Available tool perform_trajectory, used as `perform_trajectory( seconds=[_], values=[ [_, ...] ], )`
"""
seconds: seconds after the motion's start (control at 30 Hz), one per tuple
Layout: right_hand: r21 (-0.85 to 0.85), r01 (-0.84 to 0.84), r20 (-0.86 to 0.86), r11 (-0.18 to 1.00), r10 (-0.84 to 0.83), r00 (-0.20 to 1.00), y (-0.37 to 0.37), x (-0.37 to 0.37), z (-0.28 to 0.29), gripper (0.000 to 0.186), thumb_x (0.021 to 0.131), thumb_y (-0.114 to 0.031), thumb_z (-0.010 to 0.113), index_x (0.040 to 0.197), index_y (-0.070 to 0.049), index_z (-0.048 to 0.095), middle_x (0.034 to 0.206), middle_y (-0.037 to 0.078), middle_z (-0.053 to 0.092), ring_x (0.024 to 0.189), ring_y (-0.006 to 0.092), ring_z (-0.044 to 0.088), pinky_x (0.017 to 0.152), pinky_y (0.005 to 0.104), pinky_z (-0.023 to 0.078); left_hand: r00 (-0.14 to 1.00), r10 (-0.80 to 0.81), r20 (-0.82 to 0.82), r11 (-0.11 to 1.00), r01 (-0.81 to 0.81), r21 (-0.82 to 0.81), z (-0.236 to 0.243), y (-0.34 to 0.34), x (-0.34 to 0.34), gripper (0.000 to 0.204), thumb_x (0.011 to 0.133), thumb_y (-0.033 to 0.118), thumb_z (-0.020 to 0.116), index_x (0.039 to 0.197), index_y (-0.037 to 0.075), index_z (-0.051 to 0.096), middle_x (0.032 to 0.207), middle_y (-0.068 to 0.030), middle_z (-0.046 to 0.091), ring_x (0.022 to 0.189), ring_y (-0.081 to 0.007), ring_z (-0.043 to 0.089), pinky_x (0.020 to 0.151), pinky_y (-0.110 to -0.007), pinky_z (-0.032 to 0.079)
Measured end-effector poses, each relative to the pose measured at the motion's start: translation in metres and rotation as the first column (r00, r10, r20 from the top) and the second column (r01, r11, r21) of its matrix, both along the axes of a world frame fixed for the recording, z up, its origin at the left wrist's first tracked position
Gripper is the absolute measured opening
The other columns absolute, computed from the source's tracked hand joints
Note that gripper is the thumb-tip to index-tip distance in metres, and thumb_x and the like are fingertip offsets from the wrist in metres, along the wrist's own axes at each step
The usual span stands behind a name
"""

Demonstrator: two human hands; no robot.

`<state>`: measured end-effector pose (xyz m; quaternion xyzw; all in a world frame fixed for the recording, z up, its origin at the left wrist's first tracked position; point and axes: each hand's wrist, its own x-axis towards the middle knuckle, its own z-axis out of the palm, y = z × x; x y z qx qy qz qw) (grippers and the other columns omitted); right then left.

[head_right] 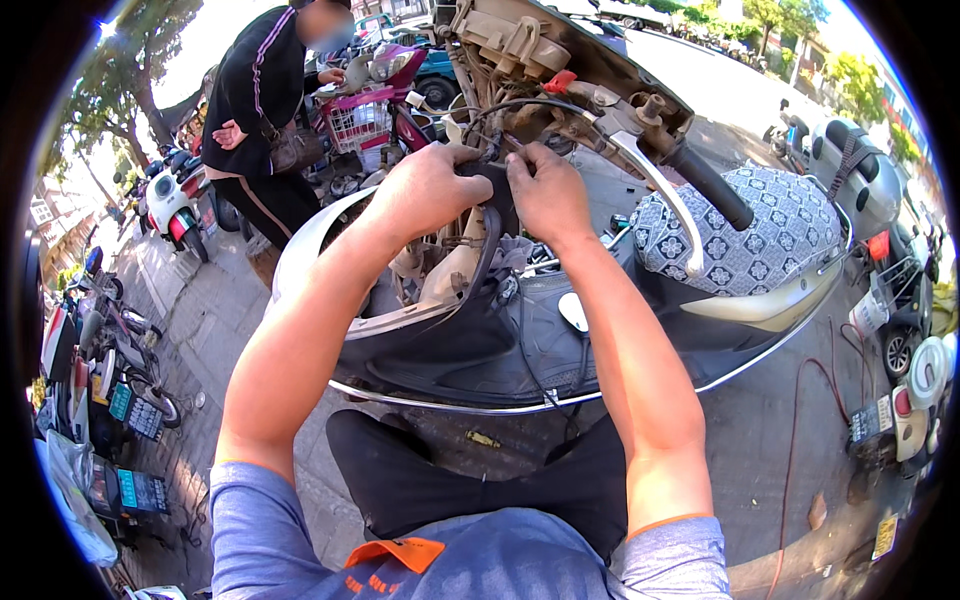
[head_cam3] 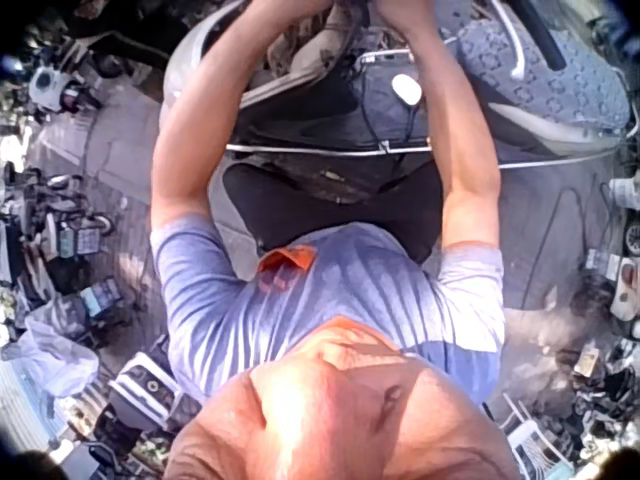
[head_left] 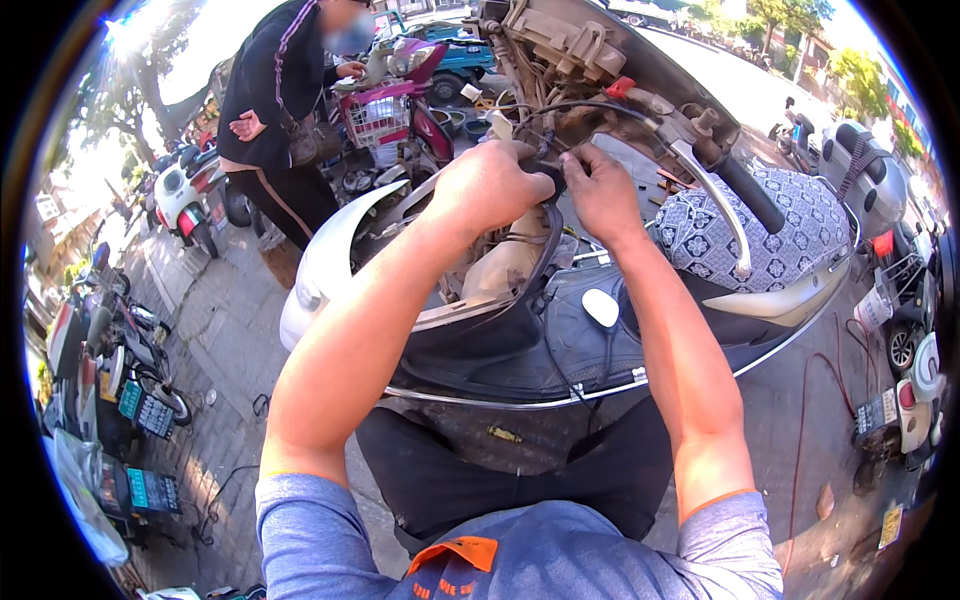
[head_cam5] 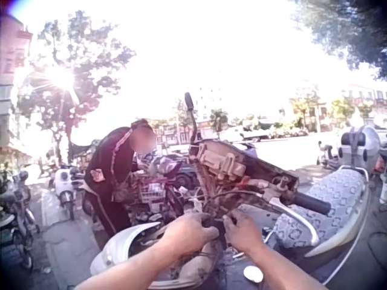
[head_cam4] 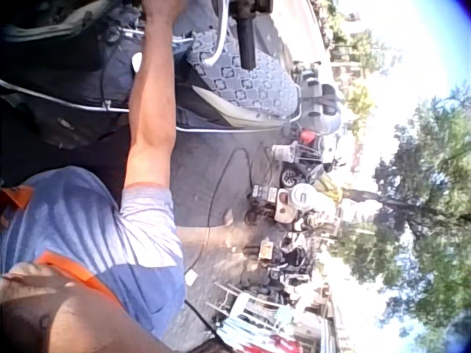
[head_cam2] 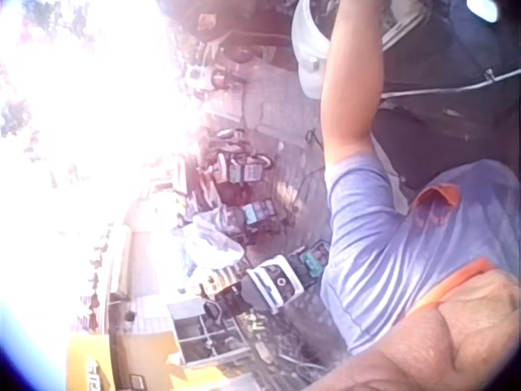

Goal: The person removes the front plastic housing of a scooter and uses their hands to disconnect and adjust the wiring and internal mechanical components near the handlebars. They reach inside the assembly to work on specific parts and briefly lower themselves to access the lower frame of the vehicle.

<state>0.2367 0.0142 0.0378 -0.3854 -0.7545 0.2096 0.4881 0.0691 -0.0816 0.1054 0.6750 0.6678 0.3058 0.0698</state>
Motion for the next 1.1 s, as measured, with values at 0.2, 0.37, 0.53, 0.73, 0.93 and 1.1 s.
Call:
perform_trajectory(
  seconds=[0.2,0.37,0.53,0.73,0.93,1.1],
  values=[
    [0.047,-0.023,0.108,0.999,0.018,0.994,-0.007,-0.014,0.027,0.033,0.105,-0.033,0.061,0.103,-0.003,0.073,0.103,0.025,0.076,0.102,0.0467,0.071,0.089,0.0531,0.055,0.988,0.005,-0.151,1.0,-0.006,-0.009,-0.001,0.004,0.011,0.051,0.09,0.038,0.064,0.127,0.006,0.077,0.11,-0.0284,0.077,0.105,-0.0453,0.075,0.097,-0.051,0.058],
    [-0.053,-0.123,-0.086,0.991,0.119,0.989,0.016,-0.009,-0.006,0.028,0.107,-0.027,0.061,0.115,-0.001,0.07,0.103,0.019,0.078,0.097,0.0384,0.075,0.086,0.0478,0.057,0.997,-0.079,-0.017,0.979,0.074,-0.189,0.013,-0.01,0.019,0.056,0.098,0.029,0.065,0.145,-0.002,0.061,0.095,-0.0219,0.079,0.083,-0.0298,0.08,0.079,-0.043,0.063],
    [-0.354,-0.716,-0.738,0.602,0.29,0.609,0.016,-0.019,-0.007,0.028,0.107,-0.012,0.058,0.134,-0.005,0.063,0.115,0.006,0.075,0.098,0.0202,0.072,0.085,0.0376,0.06,0.966,-0.19,0.175,0.964,0.217,-0.155,0.004,-0.018,0.002,0.06,0.1,0.03,0.067,0.152,0.0,0.058,0.096,-0.0159,0.079,0.082,-0.0199,0.079,0.077,-0.036,0.062],
    [-0.073,-0.943,-0.957,0.325,0.244,0.158,0.02,-0.028,-0.028,0.034,0.103,-0.004,0.055,0.135,-0.009,0.065,0.124,0.008,0.073,0.113,0.0235,0.07,0.101,0.0425,0.056,0.924,-0.152,-0.351,0.961,0.221,0.165,-0.002,-0.014,-0.006,0.058,0.097,0.039,0.07,0.143,0.004,0.068,0.112,-0.0193,0.076,0.106,-0.0328,0.075,0.095,-0.044,0.059],
    [0.032,-0.969,-0.98,0.245,0.2,0.018,0.011,-0.029,-0.036,0.034,0.105,-0.012,0.059,0.138,-0.004,0.062,0.131,0.012,0.071,0.121,0.027,0.068,0.111,0.0474,0.052,0.857,0.204,-0.474,0.908,0.016,0.419,0.002,-0.005,0.044,0.038,0.092,0.035,0.072,0.119,0.008,0.078,0.115,-0.0163,0.069,0.114,-0.0358,0.069,0.093,-0.05,0.059],
    [-0.111,-0.937,-0.978,0.331,0.129,0.162,-0.003,-0.035,-0.024,0.034,0.113,-0.025,0.056,0.141,-0.006,0.06,0.133,0.011,0.071,0.122,0.025,0.069,0.109,0.0457,0.054,0.862,0.125,-0.491,0.93,0.071,0.361,0.017,0.019,0.051,0.033,0.092,0.034,0.069,0.113,0.012,0.081,0.106,-0.0149,0.073,0.104,-0.0356,0.073,0.09,-0.05,0.061]
  ],
)
